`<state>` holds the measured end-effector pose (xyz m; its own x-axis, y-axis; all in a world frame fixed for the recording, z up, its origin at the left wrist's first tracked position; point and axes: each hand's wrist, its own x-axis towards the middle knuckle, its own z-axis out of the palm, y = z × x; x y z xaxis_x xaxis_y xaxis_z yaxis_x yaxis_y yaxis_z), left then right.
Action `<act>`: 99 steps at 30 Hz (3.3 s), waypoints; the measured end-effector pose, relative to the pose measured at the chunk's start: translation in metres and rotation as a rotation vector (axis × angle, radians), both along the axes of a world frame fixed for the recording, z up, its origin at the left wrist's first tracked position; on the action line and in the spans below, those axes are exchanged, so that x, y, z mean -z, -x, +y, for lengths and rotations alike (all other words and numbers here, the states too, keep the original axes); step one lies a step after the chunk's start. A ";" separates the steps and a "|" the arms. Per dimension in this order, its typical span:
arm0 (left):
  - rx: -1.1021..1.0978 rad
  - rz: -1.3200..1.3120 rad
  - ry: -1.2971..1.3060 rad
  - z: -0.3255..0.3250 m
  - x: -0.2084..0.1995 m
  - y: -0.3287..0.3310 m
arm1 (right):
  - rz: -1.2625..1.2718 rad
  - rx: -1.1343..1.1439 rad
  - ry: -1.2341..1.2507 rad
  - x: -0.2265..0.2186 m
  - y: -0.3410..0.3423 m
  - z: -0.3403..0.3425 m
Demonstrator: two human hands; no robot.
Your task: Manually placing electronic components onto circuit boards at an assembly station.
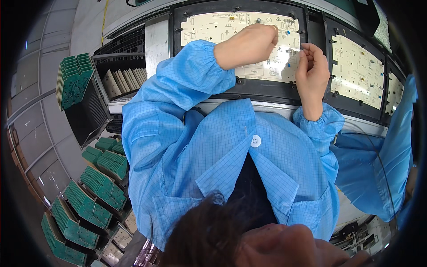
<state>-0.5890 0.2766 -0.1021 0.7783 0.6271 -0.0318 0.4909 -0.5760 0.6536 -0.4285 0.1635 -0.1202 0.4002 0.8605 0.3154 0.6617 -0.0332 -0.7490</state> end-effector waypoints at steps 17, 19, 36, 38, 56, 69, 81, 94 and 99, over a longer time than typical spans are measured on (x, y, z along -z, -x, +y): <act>-0.067 -0.126 0.008 -0.017 0.013 -0.038 | 0.047 0.033 -0.086 0.013 -0.020 -0.014; -0.054 -0.015 -0.037 -0.016 0.015 -0.038 | 0.037 0.035 -0.105 0.013 -0.020 -0.014; 0.124 0.022 -0.162 -0.018 0.010 -0.008 | 0.155 0.045 -0.236 0.017 -0.026 -0.009; 0.135 0.071 -0.153 -0.020 0.016 -0.004 | 0.160 0.035 -0.225 0.017 -0.026 -0.009; -0.267 -0.200 -0.496 0.054 -0.056 0.063 | 0.043 0.064 -0.172 0.005 -0.021 -0.056; -0.546 0.241 0.034 0.013 0.029 0.196 | 0.172 -0.414 -0.278 0.006 0.058 -0.037; -0.448 -0.093 0.037 0.016 0.040 0.192 | 0.255 -0.469 -0.204 0.003 0.098 -0.026; -0.777 -0.302 0.012 -0.041 0.042 0.230 | 0.369 -0.572 -0.089 -0.001 0.098 -0.035; -1.104 -0.365 -0.286 -0.109 0.051 0.236 | 0.057 -0.714 -0.030 -0.029 0.081 -0.039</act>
<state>-0.8249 0.1678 -0.1533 -0.2509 0.9106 0.3284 0.6238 -0.1074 0.7742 -0.5091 0.1243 -0.0911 -0.2411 0.9094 0.3388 0.4741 0.4150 -0.7765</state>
